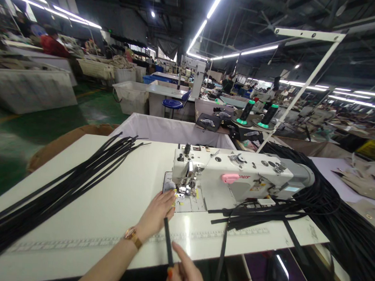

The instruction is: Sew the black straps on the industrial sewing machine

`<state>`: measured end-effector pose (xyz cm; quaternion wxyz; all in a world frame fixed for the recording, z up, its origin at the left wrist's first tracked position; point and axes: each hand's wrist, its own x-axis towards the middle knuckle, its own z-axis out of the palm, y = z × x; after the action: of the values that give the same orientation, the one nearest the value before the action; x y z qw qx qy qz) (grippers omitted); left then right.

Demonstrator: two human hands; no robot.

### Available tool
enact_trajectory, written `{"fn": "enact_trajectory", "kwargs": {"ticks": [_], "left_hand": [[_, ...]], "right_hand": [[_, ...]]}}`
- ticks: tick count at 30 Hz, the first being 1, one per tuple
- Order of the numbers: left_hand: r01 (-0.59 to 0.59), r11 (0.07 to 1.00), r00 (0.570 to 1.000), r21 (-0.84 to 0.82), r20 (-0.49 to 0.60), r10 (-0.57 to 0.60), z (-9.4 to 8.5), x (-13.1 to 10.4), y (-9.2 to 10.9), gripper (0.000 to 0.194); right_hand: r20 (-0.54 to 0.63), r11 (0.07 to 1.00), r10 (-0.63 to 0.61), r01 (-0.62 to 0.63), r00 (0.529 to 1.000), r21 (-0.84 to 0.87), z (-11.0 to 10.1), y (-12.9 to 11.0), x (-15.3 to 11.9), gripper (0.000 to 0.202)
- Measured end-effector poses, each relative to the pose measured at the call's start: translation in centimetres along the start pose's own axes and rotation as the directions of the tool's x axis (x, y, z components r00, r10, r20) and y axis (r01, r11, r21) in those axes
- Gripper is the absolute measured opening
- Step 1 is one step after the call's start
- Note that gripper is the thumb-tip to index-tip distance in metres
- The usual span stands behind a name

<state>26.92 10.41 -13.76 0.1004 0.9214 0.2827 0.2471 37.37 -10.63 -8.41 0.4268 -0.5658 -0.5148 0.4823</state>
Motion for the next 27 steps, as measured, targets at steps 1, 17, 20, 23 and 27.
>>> {"fn": "enact_trajectory", "kwargs": {"ticks": [1,17,20,23,27], "left_hand": [[0.018,1.000,1.000,-0.018,-0.020,-0.018,0.1,0.0,-0.1,0.039],[-0.022,0.998,0.999,0.053,0.027,0.020,0.2,-0.2,-0.1,0.035],[-0.040,0.996,0.998,0.082,0.060,0.036,0.2,-0.1,-0.2,0.036],[-0.030,0.994,0.997,0.105,0.071,0.022,0.1,0.1,-0.2,0.038],[0.002,0.990,0.998,0.138,0.057,-0.010,0.0,0.3,0.0,0.038]], "right_hand": [[-0.098,1.000,0.014,-0.012,0.995,0.022,-0.4,0.4,0.9,0.057],[-0.287,0.997,0.044,-0.026,0.957,0.066,-2.0,0.3,11.0,0.015],[-0.291,0.996,0.065,-0.046,0.955,0.072,-1.8,0.4,11.4,0.016],[-0.299,0.995,0.070,-0.044,0.952,0.091,-1.8,0.6,12.1,0.016],[-0.320,0.990,0.076,-0.033,0.944,0.139,-1.8,0.6,12.9,0.017]]}}
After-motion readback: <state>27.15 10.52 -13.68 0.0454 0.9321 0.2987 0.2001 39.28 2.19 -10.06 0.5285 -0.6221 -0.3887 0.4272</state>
